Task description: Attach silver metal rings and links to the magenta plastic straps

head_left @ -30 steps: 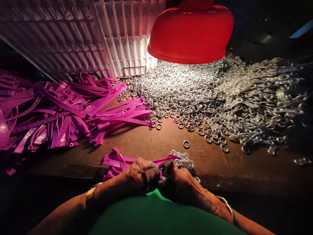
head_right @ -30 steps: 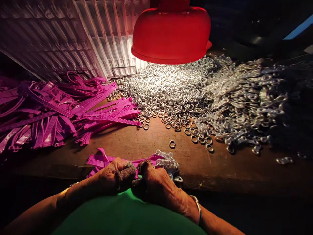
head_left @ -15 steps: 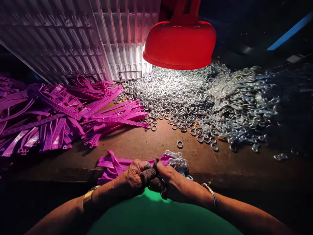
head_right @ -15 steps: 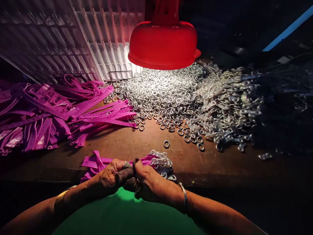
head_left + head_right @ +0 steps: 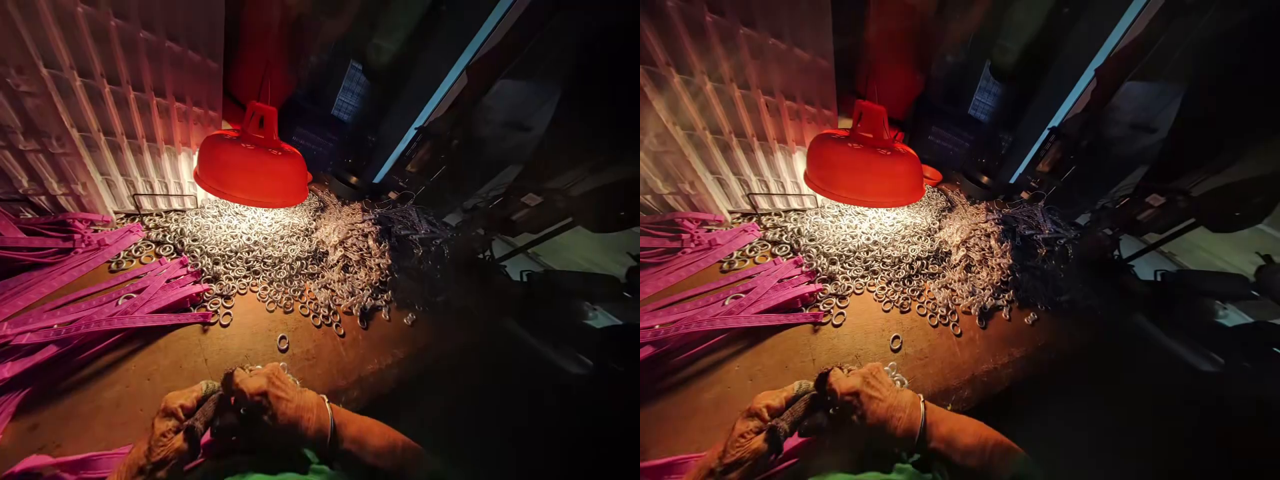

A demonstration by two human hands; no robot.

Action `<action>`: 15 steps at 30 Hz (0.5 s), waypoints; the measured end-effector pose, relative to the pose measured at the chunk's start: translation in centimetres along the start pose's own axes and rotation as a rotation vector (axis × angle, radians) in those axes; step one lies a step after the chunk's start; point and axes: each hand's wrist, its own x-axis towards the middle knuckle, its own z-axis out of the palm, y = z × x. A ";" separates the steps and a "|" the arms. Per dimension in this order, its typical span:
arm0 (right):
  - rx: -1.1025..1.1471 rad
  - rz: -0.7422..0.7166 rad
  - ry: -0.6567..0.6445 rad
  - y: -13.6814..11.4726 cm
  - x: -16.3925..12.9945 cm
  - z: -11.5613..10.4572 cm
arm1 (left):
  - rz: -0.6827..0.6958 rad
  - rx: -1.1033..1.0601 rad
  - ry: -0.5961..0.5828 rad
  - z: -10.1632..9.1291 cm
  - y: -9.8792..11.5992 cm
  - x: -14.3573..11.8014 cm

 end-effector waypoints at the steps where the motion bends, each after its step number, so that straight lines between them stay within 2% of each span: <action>1: -0.014 0.013 0.059 1.1 -0.2 0.1 | 0.000 0.069 0.017 0.4 -0.2 0.4; 4: -0.079 0.200 0.326 4.9 -1.3 -0.7 | 0.033 0.312 0.066 2.0 -1.0 0.9; 8: -0.213 0.585 0.658 9.7 -4.3 -3.4 | 0.085 0.354 0.043 2.5 -0.8 0.7; 11: -0.199 0.675 0.753 12.7 -6.9 -4.2 | 0.083 0.374 0.167 0.8 0.7 0.5; 13: -0.158 0.735 0.794 14.9 -8.1 -3.8 | 0.022 0.344 0.274 -1.5 1.8 0.7; 15: -0.091 0.839 0.757 17.1 -8.6 -3.1 | 0.010 0.288 0.395 -4.3 2.5 1.2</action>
